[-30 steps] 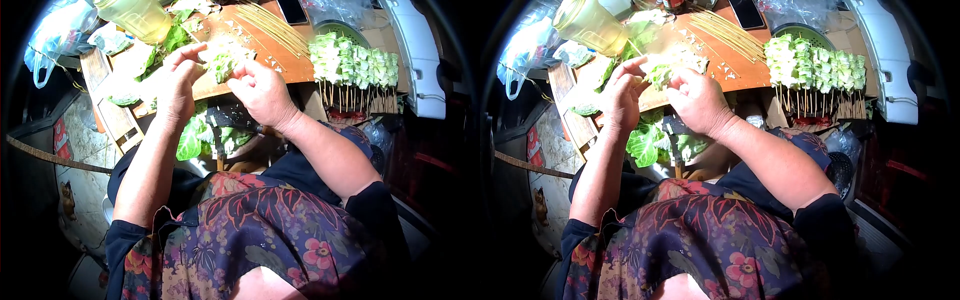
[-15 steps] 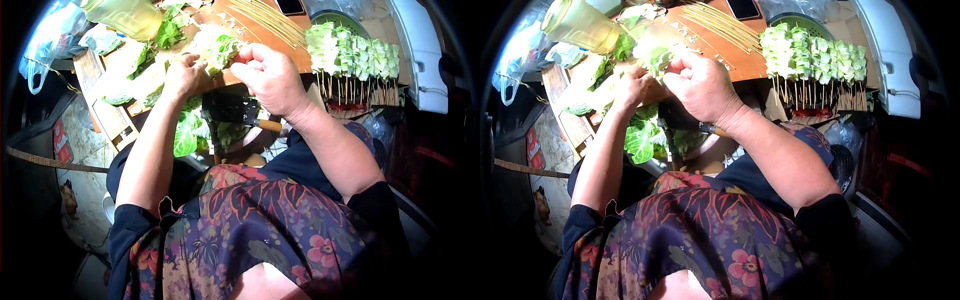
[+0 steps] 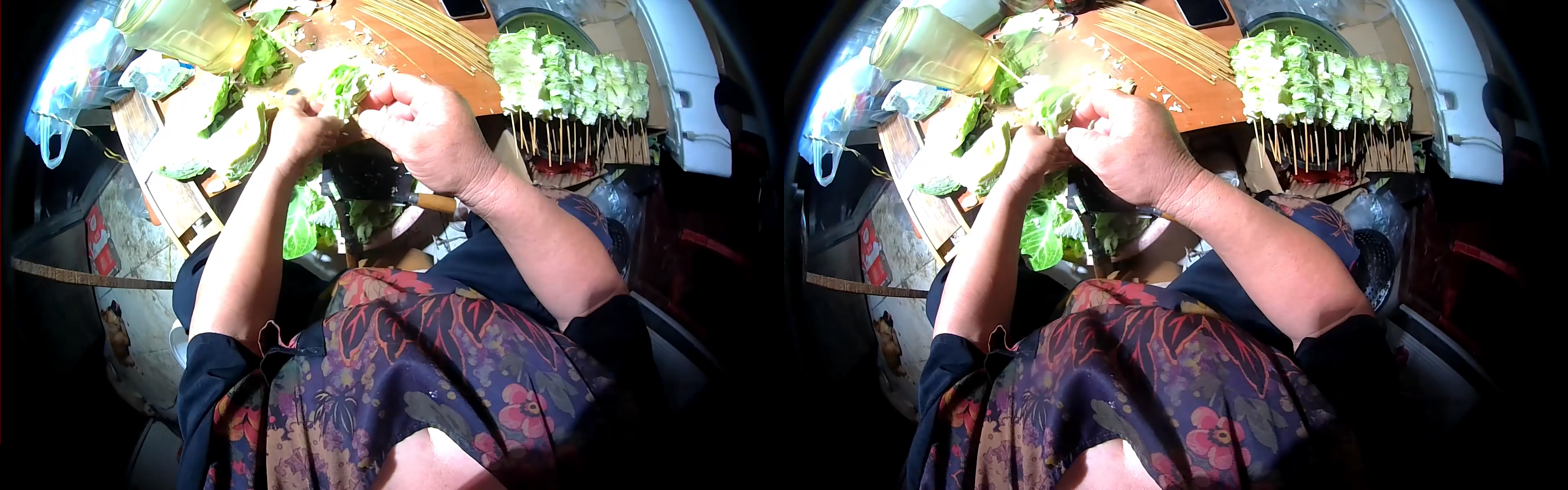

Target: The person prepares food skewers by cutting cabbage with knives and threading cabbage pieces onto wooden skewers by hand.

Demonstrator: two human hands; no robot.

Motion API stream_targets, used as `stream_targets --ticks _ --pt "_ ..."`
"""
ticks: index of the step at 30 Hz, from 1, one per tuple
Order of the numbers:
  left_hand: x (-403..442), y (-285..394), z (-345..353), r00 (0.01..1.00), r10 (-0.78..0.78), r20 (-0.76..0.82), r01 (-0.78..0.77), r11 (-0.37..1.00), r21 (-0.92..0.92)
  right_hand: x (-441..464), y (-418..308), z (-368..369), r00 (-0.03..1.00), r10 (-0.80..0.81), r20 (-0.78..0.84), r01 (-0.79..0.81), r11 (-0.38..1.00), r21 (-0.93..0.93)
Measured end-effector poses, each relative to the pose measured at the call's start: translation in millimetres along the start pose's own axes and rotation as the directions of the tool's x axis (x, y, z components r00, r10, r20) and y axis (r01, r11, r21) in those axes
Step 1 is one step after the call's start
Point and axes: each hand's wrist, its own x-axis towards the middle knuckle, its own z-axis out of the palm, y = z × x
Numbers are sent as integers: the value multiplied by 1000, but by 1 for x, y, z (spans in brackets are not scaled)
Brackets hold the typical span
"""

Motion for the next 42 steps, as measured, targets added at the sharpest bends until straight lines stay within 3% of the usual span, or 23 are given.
stream_targets --ticks 1,2,3,4,5,6,9,14,20,22,32,35,37,42 --pt "1 3 -2 998 -68 -5 65 974 -217 -1 2 0 1000 12 13 -12 1000 -12" --pt "-1 4 -3 997 56 -50 -71 912 -403 -1 3 0 999 24 26 -23 999 -24" --pt "-4 13 -7 991 45 -128 -103 864 -492 -2 4 0 999 19 27 -18 1000 -21" --pt "-8 24 -14 979 23 -203 -137 809 -572 -4 3 1 999 29 40 -25 996 -83" --pt "-12 29 -29 990 126 -57 -134 765 -630 -6 2 0 998 35 53 -27 989 -144" --pt "-5 34 -39 993 107 -58 -118 737 -666 -8 1 0 998 28 56 -20 990 -138" --pt "-7 36 -54 974 31 -226 -200 596 -778 -12 -3 1 989 104 108 -78 972 -222" --pt "-19 42 -63 977 53 -209 -194 639 -744 -13 -4 4 989 84 125 -59 979 -196" --pt "-20 42 -68 964 -9 -265 -218 538 -814 -13 1 8 989 -2 149 32 980 -197" --pt "-28 47 -62 932 158 -327 -340 694 -635 -13 3 9 989 -12 146 42 978 -204" --pt "-33 51 -52 856 344 -386 -488 784 -384 -18 3 13 995 19 99 -4 988 -154" --pt "-39 50 -44 860 391 -327 -497 785 -370 -19 8 16 996 -29 81 39 992 -124" --pt "-46 49 -36 890 429 -155 -456 822 -340 -17 8 16 997 -47 56 52 994 -93" --pt "-53 50 -31 894 448 -17 -426 838 -341 -17 6 11 999 -40 18 43 983 -178"
